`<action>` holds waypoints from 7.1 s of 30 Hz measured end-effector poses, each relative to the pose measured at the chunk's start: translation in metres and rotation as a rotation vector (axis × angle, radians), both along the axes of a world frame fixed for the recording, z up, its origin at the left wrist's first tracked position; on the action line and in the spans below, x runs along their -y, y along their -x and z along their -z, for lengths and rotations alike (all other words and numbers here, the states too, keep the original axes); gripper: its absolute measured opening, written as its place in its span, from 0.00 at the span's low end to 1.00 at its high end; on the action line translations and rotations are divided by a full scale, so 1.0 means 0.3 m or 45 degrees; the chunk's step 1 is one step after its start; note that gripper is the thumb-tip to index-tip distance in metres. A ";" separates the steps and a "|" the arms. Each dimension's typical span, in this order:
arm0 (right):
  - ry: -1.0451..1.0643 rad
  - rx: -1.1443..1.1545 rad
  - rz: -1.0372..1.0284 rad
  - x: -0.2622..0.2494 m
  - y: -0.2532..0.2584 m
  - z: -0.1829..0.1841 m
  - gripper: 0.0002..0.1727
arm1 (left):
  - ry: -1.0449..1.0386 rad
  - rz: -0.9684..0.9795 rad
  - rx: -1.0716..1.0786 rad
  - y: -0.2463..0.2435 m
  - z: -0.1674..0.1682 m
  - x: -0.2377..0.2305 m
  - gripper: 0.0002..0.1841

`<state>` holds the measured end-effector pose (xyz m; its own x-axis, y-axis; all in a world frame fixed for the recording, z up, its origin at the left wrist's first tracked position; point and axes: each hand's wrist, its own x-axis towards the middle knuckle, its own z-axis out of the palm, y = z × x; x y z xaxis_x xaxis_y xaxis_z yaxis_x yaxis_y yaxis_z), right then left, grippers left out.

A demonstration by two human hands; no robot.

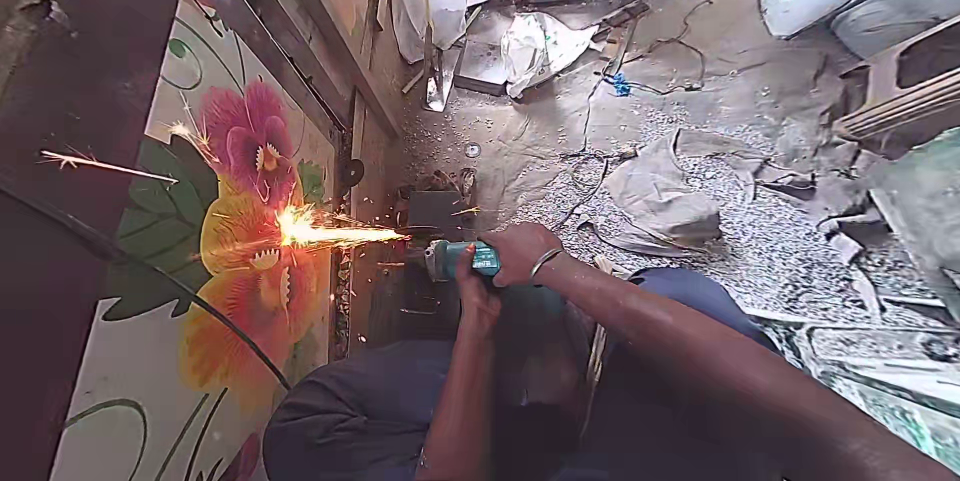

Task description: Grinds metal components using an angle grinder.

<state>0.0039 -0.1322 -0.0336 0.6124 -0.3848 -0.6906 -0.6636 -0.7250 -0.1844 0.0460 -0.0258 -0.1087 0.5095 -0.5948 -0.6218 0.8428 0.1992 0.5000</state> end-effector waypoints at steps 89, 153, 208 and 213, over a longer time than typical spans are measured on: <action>-0.108 0.141 -0.161 0.064 0.070 0.050 0.46 | -0.183 -0.236 0.022 0.086 0.010 0.031 0.17; 0.239 -0.311 0.064 -0.073 -0.109 0.016 0.39 | 0.009 0.016 -0.291 0.004 0.051 0.015 0.19; 0.234 -0.236 0.080 -0.073 -0.076 0.042 0.36 | -0.045 0.068 -0.127 0.022 0.061 0.009 0.20; 0.301 -0.275 0.044 -0.068 -0.100 0.025 0.41 | 0.042 0.089 -0.163 -0.010 -0.009 -0.009 0.14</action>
<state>0.0339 -0.1117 -0.0410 0.4450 -0.5679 -0.6925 -0.6938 -0.7075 0.1344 0.0490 -0.0232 -0.1061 0.3840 -0.6471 -0.6587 0.9116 0.1523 0.3818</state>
